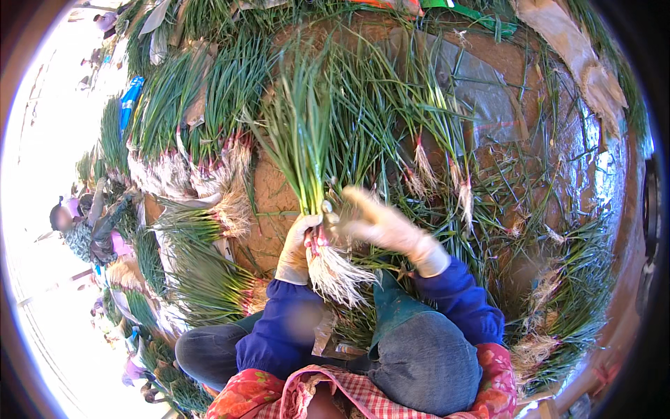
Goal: The person sits on the ground and repeatedly picks up bunches of green onions, trims the roots by hand, and places the cleaned bunches into a pile. The person wears gloves and a head covering while working.
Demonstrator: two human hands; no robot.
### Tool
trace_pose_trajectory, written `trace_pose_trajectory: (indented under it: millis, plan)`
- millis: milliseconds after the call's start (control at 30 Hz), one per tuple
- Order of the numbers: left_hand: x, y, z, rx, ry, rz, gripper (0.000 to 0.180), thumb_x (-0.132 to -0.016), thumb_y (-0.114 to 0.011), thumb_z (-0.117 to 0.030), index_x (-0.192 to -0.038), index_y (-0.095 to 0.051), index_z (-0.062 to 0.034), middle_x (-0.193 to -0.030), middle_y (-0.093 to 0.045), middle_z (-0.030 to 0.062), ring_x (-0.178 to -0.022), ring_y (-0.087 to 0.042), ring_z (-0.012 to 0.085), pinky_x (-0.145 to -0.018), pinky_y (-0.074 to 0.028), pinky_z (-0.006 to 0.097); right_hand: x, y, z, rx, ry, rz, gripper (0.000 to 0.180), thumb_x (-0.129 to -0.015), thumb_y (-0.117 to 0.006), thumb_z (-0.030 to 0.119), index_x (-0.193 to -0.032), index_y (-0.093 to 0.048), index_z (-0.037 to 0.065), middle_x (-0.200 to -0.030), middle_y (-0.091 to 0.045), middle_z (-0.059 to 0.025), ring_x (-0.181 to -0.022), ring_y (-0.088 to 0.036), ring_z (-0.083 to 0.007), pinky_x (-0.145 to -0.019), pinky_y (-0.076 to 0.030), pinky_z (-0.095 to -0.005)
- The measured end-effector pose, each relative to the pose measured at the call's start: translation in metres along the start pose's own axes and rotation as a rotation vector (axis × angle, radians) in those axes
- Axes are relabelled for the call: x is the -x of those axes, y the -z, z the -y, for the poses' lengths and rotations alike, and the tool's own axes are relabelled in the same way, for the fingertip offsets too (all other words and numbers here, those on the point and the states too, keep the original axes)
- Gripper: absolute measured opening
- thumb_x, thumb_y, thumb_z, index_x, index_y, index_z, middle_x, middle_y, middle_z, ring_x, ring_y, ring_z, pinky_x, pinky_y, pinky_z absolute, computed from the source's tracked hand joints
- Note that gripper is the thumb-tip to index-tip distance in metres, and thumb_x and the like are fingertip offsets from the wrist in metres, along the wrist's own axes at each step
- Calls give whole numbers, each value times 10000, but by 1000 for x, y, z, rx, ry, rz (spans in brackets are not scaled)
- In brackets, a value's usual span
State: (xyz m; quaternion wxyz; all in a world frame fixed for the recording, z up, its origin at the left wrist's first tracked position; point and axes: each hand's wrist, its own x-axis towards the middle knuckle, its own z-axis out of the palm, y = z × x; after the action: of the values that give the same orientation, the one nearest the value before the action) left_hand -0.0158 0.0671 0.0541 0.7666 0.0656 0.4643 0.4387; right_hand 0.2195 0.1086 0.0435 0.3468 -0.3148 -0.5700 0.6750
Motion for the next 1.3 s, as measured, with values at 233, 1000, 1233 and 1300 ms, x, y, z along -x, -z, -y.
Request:
trace_pose_trajectory:
  millis: [233,1000,1233,1300]
  plan:
    - [9,19,-5,171,-110,99,371,-920,-518,-253,-1160,-575,24,-1318,-537,204,-1271,-482,338,-1036,-414,551,74,13,59,181,-387,447,214,-935,-586,255,-986,-660,60,-748,-640,-102,-644,-586,-178,-618,-470,-321]
    - [-70,128,-19,-423,-174,-573,303,-797,-767,-184,-1033,-651,-33,-716,-644,31,-508,-610,119,-385,-366,212,-50,183,-122,1450,-368,-532,441,-761,-644,215,-1164,-567,54,-1113,-584,-179,-1024,-572,-370,-855,-488,-457]
    - [-92,100,-16,-496,-143,-526,314,-785,-793,-237,-958,-631,-31,-750,-654,36,-466,-551,92,-386,-377,219,-85,129,-94,1498,-424,-821,805,-758,-661,574,-1243,-489,-46,-1127,-570,-177,-1029,-583,-315,-851,-489,-416]
    - [-97,88,-19,-461,-172,-372,250,-818,-759,-234,-934,-631,-53,-720,-652,29,-465,-542,82,-388,-364,206,-97,109,-101,1594,-337,-570,746,-760,-663,542,-1206,-498,-34,-932,-605,-120,-842,-612,-268,-721,-492,-400]
